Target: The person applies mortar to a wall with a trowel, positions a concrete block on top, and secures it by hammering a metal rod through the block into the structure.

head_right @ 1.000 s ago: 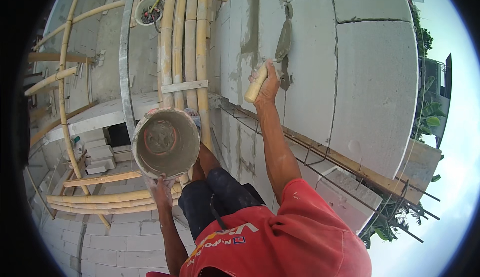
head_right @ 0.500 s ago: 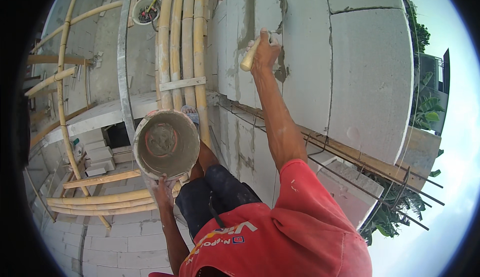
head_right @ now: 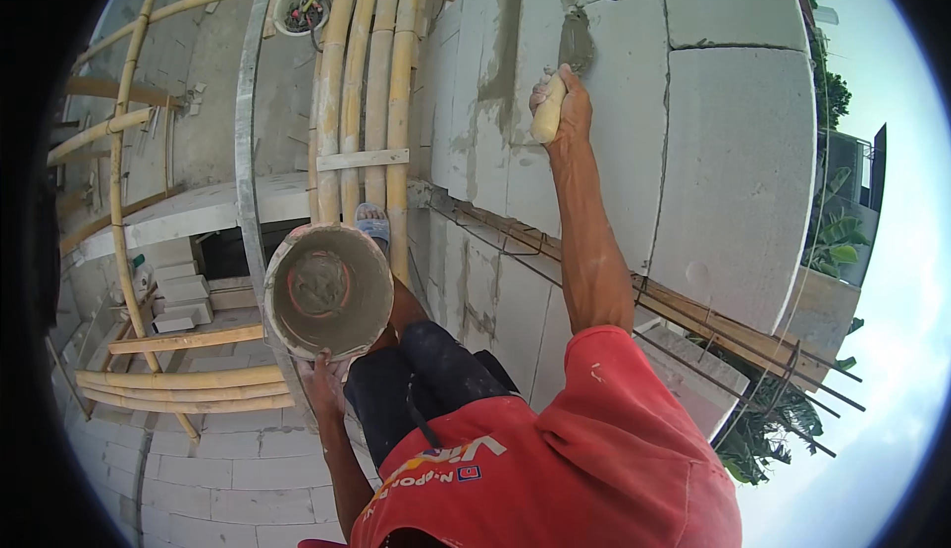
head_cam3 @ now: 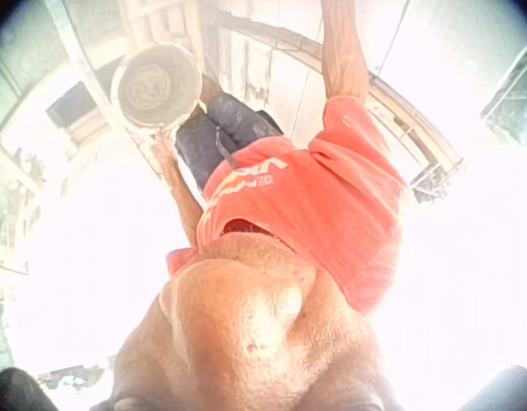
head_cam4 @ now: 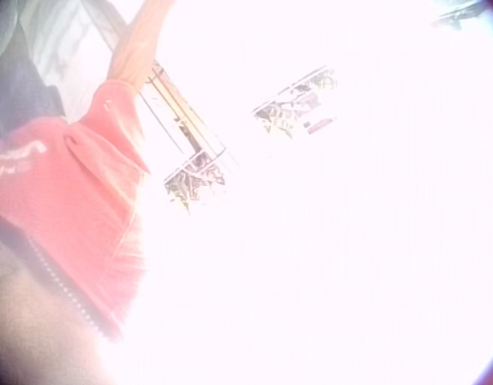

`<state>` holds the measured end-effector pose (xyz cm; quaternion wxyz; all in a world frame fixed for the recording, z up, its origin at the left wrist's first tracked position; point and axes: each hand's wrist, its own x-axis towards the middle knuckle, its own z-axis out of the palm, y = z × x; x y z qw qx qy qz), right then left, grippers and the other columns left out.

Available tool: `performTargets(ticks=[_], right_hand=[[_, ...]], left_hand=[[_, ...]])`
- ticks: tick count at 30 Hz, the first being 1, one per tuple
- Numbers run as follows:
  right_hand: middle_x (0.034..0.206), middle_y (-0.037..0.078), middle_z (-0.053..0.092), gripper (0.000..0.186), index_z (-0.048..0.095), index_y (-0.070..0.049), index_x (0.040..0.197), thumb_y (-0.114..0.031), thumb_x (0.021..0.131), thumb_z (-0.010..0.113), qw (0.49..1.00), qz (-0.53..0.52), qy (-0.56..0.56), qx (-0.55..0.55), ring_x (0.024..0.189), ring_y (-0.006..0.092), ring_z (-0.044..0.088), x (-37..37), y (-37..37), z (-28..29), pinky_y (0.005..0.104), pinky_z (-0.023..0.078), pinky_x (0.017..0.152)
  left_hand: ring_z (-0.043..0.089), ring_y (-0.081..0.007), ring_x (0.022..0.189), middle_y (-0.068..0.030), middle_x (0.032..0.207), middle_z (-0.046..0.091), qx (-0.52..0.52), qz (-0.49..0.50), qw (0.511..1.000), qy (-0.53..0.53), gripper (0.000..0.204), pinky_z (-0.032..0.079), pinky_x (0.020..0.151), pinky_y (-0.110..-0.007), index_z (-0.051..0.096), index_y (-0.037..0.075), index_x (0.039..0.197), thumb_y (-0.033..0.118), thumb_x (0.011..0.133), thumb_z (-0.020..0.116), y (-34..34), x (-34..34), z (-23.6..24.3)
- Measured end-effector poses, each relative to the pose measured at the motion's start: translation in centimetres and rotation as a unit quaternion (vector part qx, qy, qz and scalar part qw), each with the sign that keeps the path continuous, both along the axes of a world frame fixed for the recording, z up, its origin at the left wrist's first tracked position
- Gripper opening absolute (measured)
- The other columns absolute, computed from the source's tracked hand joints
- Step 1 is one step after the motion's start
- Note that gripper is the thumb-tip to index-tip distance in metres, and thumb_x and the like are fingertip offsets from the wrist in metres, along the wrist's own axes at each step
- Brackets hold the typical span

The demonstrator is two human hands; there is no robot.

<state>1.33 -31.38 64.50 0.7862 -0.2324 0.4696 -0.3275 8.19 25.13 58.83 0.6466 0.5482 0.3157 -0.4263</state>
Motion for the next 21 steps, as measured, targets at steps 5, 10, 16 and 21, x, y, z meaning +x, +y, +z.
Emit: performTargets(ticks=[5, 10, 16, 21], right_hand=[[0.079, 0.008, 0.054, 0.023, 0.053, -0.003, 0.101, -0.022, 0.097, 0.064, 0.988, -0.047, 0.095, -0.110, 0.062, 0.0177, 0.054, -0.5, 1.9, 1.2, 0.0276, 0.049, 0.051], [0.082, 0.008, 0.055, 0.023, 0.054, -0.004, 0.104, -0.024, 0.098, 0.063, 0.980, -0.062, 0.124, -0.141, 0.062, 0.0169, 0.054, -0.7, 7.2, 3.5, 0.0276, 0.049, 0.051], [0.081, 0.007, 0.055, 0.031, 0.059, -0.003, 0.109, -0.030, 0.097, 0.067, 0.947, 0.096, 0.263, -0.159, 0.056, 0.0161, 0.056, -0.5, 16.2, 7.8, 0.0274, 0.047, 0.046], [0.078, 0.004, 0.058, 0.038, 0.063, -0.002, 0.117, -0.034, 0.097, 0.067, 0.861, 0.454, 0.227, 0.018, 0.053, 0.0132, 0.055, -0.6, 22.8, 7.4, 0.0248, 0.044, 0.045]], left_hand=[[0.054, -0.0392, 0.126, -0.0196, 0.146, 0.039, -0.025, -0.028, 0.999, -0.002, 0.075, 0.055, 0.100, -0.056, 0.019, 0.005, 0.155, 0.004, 0.091, 0.057, 0.6, 0.2, -0.1], [0.058, -0.0373, 0.120, -0.0189, 0.140, 0.044, -0.019, 0.001, 1.000, -0.009, 0.073, 0.057, 0.097, -0.052, 0.023, 0.005, 0.153, 0.003, 0.090, 0.059, -0.3, -0.1, 0.4], [0.061, -0.0327, 0.115, -0.0155, 0.134, 0.050, -0.013, 0.007, 1.000, -0.008, 0.066, 0.060, 0.092, -0.047, 0.031, 0.005, 0.149, 0.002, 0.090, 0.060, -0.9, 0.5, -0.6], [0.061, -0.0270, 0.115, -0.0155, 0.131, 0.053, 0.010, -0.061, 0.994, -0.093, 0.060, 0.060, 0.092, -0.040, 0.036, 0.003, 0.146, 0.005, 0.091, 0.061, -1.9, 4.6, -1.2]])
